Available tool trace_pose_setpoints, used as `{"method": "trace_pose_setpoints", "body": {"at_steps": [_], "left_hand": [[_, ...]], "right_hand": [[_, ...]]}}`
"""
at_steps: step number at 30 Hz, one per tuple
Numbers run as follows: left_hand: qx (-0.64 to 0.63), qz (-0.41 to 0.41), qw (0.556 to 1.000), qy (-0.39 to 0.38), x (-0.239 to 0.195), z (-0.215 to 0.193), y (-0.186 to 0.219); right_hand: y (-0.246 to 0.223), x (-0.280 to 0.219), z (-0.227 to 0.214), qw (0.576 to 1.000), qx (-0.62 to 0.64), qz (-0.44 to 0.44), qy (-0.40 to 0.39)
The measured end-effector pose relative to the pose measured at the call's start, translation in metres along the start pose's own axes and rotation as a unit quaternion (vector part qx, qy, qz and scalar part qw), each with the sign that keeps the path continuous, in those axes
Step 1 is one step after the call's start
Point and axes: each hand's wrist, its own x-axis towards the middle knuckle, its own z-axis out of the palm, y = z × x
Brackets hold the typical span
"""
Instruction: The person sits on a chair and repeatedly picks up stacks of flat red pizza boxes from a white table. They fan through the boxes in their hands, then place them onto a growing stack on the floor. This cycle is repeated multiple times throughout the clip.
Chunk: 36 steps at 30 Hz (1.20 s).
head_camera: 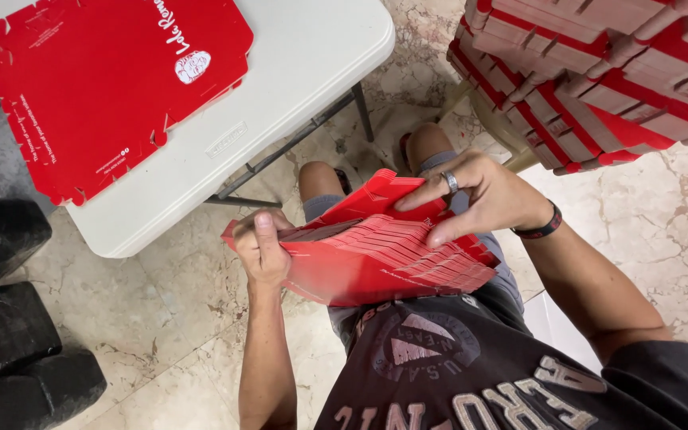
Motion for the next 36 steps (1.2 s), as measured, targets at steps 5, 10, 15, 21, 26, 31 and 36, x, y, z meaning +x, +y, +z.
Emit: {"method": "trace_pose_setpoints", "body": {"at_steps": [5, 10, 15, 21, 26, 31, 36], "left_hand": [[-0.003, 0.003, 1.0, 0.0, 0.001, 0.001, 0.004], [-0.005, 0.004, 1.0, 0.001, -0.001, 0.0, 0.001], [-0.003, -0.002, 1.0, -0.001, -0.004, -0.003, -0.002], [-0.008, -0.01, 1.0, -0.004, -0.001, 0.004, 0.001], [-0.002, -0.009, 1.0, -0.007, -0.002, 0.003, 0.003], [-0.003, -0.01, 1.0, -0.007, -0.001, 0.003, 0.003], [-0.003, -0.009, 1.0, -0.01, 0.0, 0.002, 0.003]], "right_hand": [[0.002, 0.001, -0.003, 1.0, 0.027, 0.013, -0.009], [0.009, 0.001, -0.005, 0.999, 0.041, 0.014, -0.019], [0.036, -0.029, -0.001, 0.996, 0.079, 0.023, 0.043], [0.036, -0.02, 0.004, 0.999, 0.01, -0.043, 0.026], [0.022, -0.012, 0.002, 0.999, 0.032, -0.031, -0.002], [0.036, -0.018, 0.0, 0.999, 0.041, -0.021, -0.002], [0.043, -0.022, -0.001, 0.998, 0.055, -0.023, -0.01]]}}
